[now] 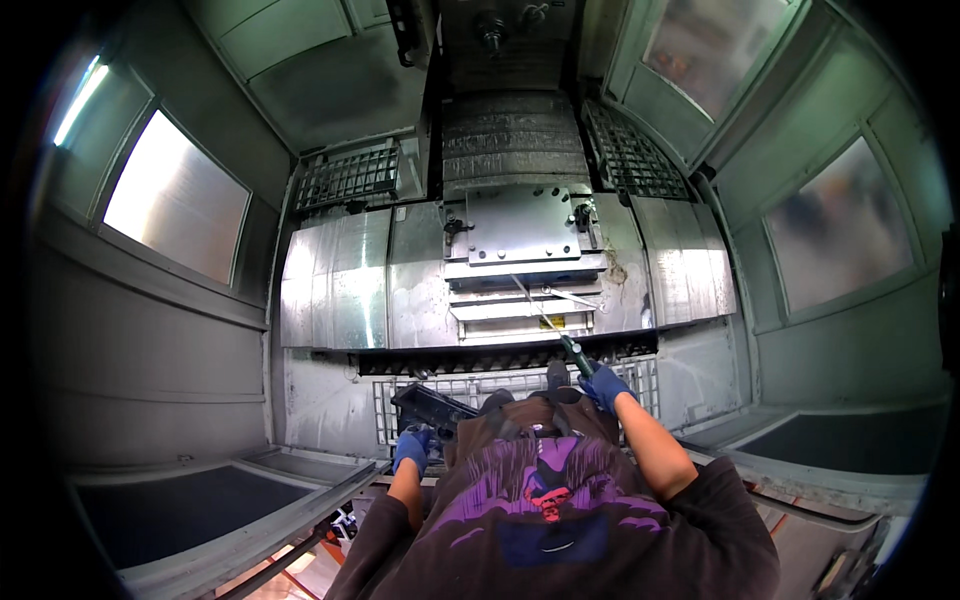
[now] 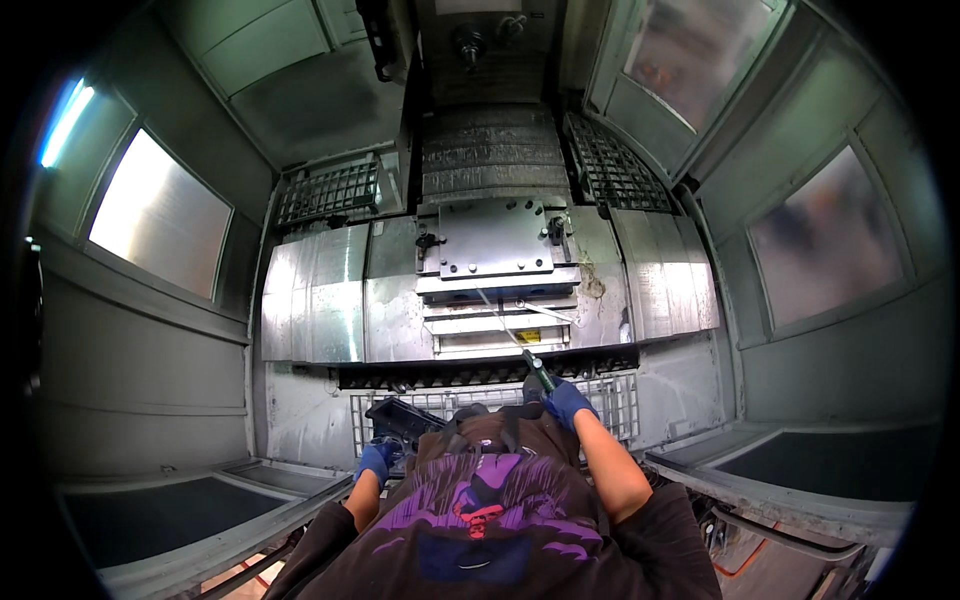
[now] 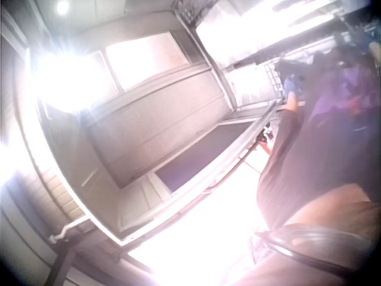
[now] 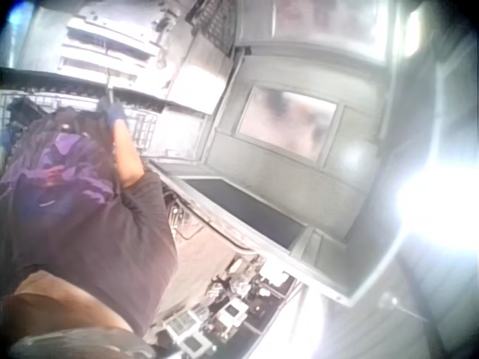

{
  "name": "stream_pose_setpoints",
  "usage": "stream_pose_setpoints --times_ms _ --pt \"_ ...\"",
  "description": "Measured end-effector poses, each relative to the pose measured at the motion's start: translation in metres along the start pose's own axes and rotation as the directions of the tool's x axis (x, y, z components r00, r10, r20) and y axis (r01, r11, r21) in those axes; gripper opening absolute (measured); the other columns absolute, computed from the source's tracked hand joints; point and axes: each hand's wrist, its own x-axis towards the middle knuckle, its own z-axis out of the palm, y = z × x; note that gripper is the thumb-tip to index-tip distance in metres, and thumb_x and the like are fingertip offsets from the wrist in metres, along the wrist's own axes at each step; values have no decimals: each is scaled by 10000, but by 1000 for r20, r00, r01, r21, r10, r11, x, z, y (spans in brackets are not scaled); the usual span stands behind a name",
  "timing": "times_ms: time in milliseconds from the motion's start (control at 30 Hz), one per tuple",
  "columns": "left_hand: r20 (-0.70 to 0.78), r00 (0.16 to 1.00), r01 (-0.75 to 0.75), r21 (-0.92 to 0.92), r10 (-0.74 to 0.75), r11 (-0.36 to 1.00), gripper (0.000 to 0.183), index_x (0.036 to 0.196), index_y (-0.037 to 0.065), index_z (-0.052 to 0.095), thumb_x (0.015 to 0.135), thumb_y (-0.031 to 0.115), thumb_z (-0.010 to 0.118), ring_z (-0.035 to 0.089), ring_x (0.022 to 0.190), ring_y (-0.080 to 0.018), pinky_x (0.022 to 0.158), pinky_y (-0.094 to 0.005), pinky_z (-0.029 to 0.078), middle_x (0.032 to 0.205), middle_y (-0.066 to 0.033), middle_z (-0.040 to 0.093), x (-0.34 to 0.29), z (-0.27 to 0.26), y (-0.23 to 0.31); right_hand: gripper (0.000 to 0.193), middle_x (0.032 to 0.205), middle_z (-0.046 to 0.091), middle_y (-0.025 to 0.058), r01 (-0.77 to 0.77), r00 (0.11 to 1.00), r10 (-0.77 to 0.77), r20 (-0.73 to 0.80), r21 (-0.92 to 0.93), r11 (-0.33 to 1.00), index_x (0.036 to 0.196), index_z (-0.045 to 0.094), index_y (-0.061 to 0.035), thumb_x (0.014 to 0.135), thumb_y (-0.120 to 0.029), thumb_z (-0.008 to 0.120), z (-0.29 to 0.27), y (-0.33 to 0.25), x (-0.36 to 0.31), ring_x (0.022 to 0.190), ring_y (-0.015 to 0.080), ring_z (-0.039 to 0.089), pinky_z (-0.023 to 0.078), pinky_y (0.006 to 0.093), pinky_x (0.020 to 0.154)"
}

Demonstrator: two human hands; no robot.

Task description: The person opens the machine doors, picks up a metal housing from a stack, and places it onto a fixture inside the machine. The person uses a wrench to tighten bolts on the part and then cleans the machine's workspace with a handheld air nozzle.

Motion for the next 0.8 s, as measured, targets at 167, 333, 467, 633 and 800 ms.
stream_pose_setpoints --times_ms 167,333,467,633,800 --pt "14 1000 -2 -77 3 997 197 850 24 672 817 214 634 547 555 -155 486 -331 418 714 -71 641 11 2 -12 296 694 579 79 -24 996 39 -80 185 982 1061 585 -54 814 -211 631 6 16 8 570 134 490 426 325 553" --pt "30 998 60 -214 -55 975 150 896 25 664 797 135 638 623 642 -171 529 -306 482 790 -92 664 -31 5 13 228 687 594 77 107 963 -108 -247 -17 994 980 631 -49 800 -189 635 9 55 -6 590 129 509 428 323 561" --pt "36 997 80 -338 -72 938 179 960 32 640 791 93 635 642 679 -182 556 -313 503 843 -99 665 -34 11 6 223 703 623 98 -39 961 51 -270 49 998 956 646 -52 788 -198 635 1 102 -11 599 145 543 444 324 570" --pt "10 994 113 -172 -113 979 165 969 28 638 835 122 619 610 655 -173 570 -309 495 834 -98 657 -61 23 37 217 682 613 101 -135 929 143 -340 46 990 932 642 -58 781 -215 647 -18 112 -31 557 169 542 448 340 540" --pt "0 999 39 -176 -40 984 162 925 41 659 858 180 610 596 652 -164 572 -308 481 821 -97 654 -33 39 4 232 831 646 210 -105 906 159 -392 155 982 935 651 -65 777 -231 619 -35 122 -36 788 388 617 482 430 693"
